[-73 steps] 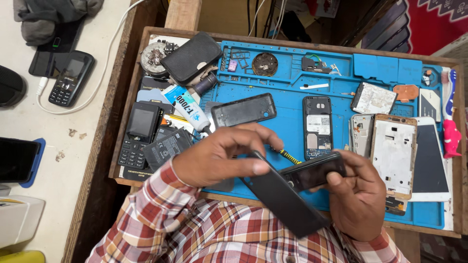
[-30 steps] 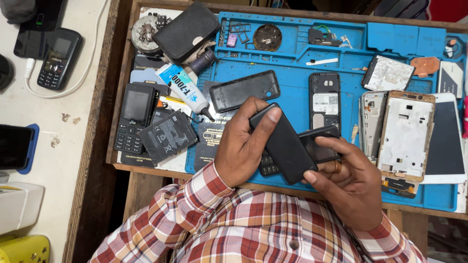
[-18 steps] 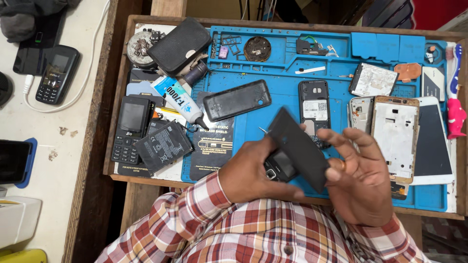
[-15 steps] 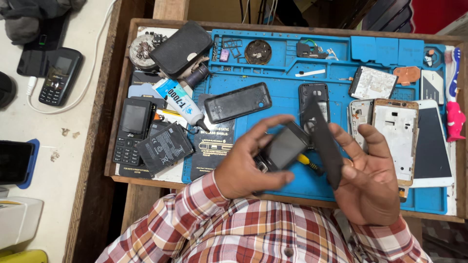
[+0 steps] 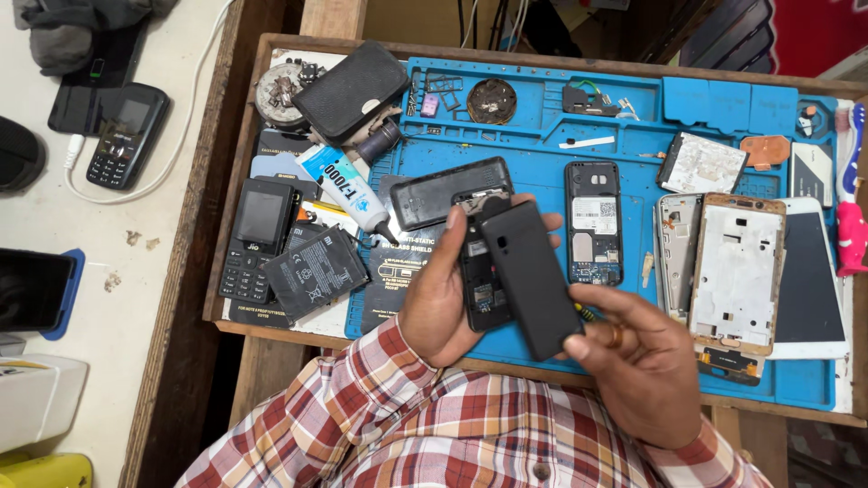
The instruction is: The person disassembles and reassembles mobile phone components on a cluttered workbench. They use a screwdriver to remove screws from a circuit board, then handle a keypad and back cover, fitting them together. Later, they use a plastic spudger to pry and separate parts of a phone frame.
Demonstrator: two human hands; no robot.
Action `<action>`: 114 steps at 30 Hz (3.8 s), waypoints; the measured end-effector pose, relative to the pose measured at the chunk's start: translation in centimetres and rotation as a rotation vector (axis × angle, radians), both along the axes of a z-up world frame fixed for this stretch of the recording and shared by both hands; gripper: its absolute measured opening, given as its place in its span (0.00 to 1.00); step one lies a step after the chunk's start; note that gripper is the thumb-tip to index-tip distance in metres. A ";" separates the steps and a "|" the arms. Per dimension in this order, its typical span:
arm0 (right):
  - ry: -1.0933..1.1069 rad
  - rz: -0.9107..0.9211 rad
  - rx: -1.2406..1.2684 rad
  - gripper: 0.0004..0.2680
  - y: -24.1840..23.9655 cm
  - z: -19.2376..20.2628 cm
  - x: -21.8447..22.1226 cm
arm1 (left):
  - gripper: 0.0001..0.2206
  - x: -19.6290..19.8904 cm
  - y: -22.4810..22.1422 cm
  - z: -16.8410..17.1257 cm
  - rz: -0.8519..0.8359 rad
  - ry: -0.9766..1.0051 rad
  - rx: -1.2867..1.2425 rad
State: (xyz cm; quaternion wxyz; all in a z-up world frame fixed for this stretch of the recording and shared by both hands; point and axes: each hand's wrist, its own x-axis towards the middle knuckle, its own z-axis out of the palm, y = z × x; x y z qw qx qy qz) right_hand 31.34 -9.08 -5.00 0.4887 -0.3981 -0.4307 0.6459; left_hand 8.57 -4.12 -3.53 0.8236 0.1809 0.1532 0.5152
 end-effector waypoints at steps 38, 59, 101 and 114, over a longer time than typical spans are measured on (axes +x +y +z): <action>-1.109 0.075 0.841 0.19 -0.3 3.5 -3.4 | 0.20 1.3 -0.9 -2.0 0.079 -0.098 -0.047; -1.059 -0.118 1.003 0.24 -0.8 3.0 -2.3 | 0.23 -0.5 -1.5 2.3 -0.044 0.843 0.533; -0.191 -0.260 0.259 0.14 0.2 -2.4 0.7 | 0.20 -1.9 -0.9 0.9 0.110 1.028 0.796; -0.250 -0.232 0.062 0.11 -1.1 -1.4 1.0 | 0.18 -1.6 -0.4 3.3 -0.254 0.841 0.484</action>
